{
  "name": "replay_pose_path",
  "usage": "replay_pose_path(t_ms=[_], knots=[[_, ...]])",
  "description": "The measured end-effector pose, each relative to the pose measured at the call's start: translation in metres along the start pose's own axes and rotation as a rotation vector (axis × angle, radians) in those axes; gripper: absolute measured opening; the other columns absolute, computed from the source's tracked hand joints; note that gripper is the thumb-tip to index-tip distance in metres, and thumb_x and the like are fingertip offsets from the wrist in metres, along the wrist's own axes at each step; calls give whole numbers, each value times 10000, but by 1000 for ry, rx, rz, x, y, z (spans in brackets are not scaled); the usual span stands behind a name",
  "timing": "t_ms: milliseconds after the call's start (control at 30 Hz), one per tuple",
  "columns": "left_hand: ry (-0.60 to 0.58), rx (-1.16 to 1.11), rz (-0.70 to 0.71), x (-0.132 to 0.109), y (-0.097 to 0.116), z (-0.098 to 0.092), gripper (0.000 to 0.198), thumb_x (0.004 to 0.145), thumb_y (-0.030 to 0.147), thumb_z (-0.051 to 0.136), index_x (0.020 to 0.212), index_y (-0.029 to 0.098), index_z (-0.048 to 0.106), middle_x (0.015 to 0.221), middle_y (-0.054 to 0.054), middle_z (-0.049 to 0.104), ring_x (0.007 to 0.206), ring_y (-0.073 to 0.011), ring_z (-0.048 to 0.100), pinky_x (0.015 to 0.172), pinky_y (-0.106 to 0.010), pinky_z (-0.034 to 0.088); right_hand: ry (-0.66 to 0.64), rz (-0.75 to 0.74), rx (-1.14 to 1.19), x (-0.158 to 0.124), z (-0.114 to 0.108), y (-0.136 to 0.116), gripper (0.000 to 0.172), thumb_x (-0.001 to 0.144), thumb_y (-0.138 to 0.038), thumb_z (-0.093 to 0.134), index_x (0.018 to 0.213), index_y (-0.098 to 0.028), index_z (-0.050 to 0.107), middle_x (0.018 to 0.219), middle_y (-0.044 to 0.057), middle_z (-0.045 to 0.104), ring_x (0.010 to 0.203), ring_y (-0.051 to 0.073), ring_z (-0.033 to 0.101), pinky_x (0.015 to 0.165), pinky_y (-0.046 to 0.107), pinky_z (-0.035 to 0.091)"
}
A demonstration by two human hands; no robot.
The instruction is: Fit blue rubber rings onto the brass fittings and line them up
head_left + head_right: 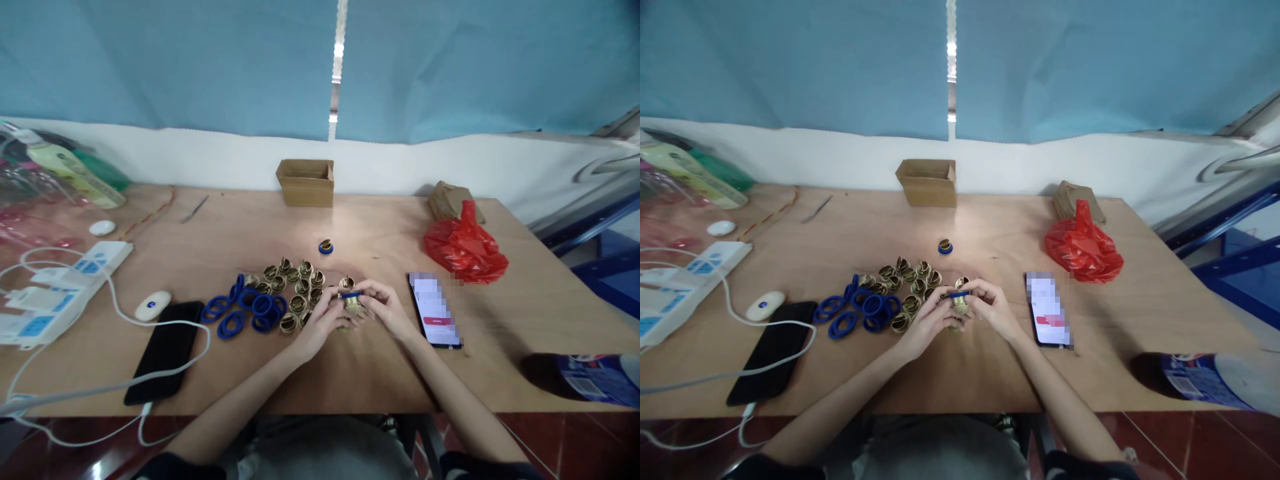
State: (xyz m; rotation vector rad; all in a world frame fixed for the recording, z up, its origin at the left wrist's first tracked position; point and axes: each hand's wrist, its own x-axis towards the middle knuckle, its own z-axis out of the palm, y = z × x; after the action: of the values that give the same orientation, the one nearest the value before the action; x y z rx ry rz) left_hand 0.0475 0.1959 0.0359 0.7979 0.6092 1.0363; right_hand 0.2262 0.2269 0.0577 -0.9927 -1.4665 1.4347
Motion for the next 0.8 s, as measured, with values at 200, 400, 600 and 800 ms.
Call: replay_pose_path(t_ms=[200,400,600,800], knots=[[6,1,-18,0,1,1,536,899,399,698,1328,185,459,1055,-118,727,889,-240,749,775,-365,594,-33,-13,3,0,2,0,185,828,-371,748,863,-197,695,629,-37,576,548,112,487,546,257,385],[55,42,-30,2,1,0,500,876,401,721,1269,165,523,1108,-133,706,877,-236,751,744,-342,606,-85,-66,-8,0,1,0,149,830,-307,738,943,-212,713,636,-52,540,556,106,463,542,249,359],[41,93,-36,0,6,4,475,860,372,737,1240,184,523,1146,-134,698,893,-226,748,788,-354,598,59,-67,48,0,-2,6,116,899,-291,600,949,-205,659,636,-46,513,544,117,442,555,261,365],[-29,174,-15,-4,11,4,480,792,259,798,1207,218,560,1065,-77,697,969,-214,707,871,-345,551,406,-173,-588,5,-14,7,134,906,-237,521,954,-193,638,780,20,620,655,165,550,655,298,425]])
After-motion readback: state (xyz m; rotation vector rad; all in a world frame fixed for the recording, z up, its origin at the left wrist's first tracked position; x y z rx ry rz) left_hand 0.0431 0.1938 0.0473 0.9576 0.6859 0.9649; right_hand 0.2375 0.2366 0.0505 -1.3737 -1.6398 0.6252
